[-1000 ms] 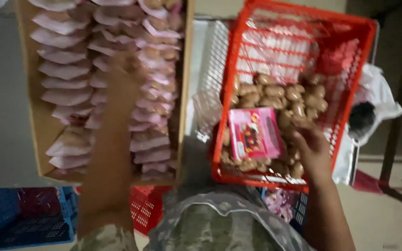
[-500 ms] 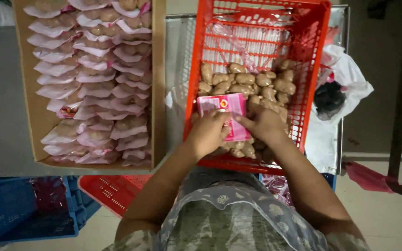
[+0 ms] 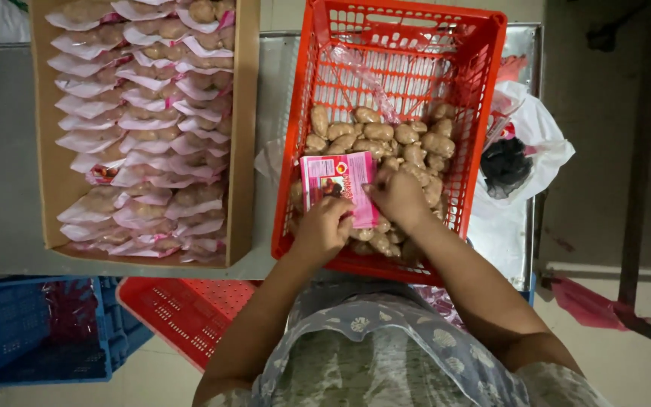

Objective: The person is putting individual food items from a red crate into small plastic bags and then placing the bags into a cardboard box.

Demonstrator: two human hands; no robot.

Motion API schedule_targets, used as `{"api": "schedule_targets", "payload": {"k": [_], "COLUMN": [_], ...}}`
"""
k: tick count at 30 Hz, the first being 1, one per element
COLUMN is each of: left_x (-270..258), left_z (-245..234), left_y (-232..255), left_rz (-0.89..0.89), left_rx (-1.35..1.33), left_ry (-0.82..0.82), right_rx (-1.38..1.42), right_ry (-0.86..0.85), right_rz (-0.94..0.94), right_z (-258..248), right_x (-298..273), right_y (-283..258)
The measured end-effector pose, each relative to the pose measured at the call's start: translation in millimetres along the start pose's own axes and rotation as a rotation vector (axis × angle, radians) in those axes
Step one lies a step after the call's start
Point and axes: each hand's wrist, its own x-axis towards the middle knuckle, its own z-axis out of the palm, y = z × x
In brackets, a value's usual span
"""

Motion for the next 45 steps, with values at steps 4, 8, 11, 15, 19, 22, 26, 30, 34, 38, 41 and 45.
{"api": "schedule_targets", "payload": {"k": [4,8,11,15,19,22,26,30,34,38,41,45], "left_x": [-2,-1,1,3,4,5,5,5,7,10,8,4], "left_z": [5,7,1,4,7,7,11,7,6,24,29,12], "left_y": [-1,-2,13,17,13,13,7,-3,-11,-27,-22,4], "left_rz": [-0.041,-0.022,-0.007,0.019,-0.014,-0.026,-0.061,-0.043,-0.069,-0.103,-0.118,-0.177], "left_rx": [0.038,0.044,0.092,0.170,0.191,0.241,0.230,0.088,0.046,0.069,0.045,-0.187], "left_ry": [-0.016,0.034,0.086,0.107,0.078,0.038,-0.015,0.005,-0.012,0.033,0.081,0.251], "right_rx": [-0.116,-0.123,0.027,0.312,0.251,0.180,0.199,0.270,0.352,0.388,0.333,0.074], "right_ry": [-0.036,0.033,0.069,0.032,0.024,0.032,0.018,0.017,-0.008,0.008,0.007,0.213], "right_rz": [0.064,-0.043,-0.067,-0.014,-0.053,-0.063,-0.027,-0.044,-0.023,-0.022,0.014,-0.101], "right_z": [7,2,11,14,22,24,15,18,6,3,2,-21], "right_x": [3,-8,-11,-7,17,25,14,10,-4,-7,-1,-22], "right_y": [3,-7,-10,-2,10,12,0,-1,-11,-8,-7,-16]}}
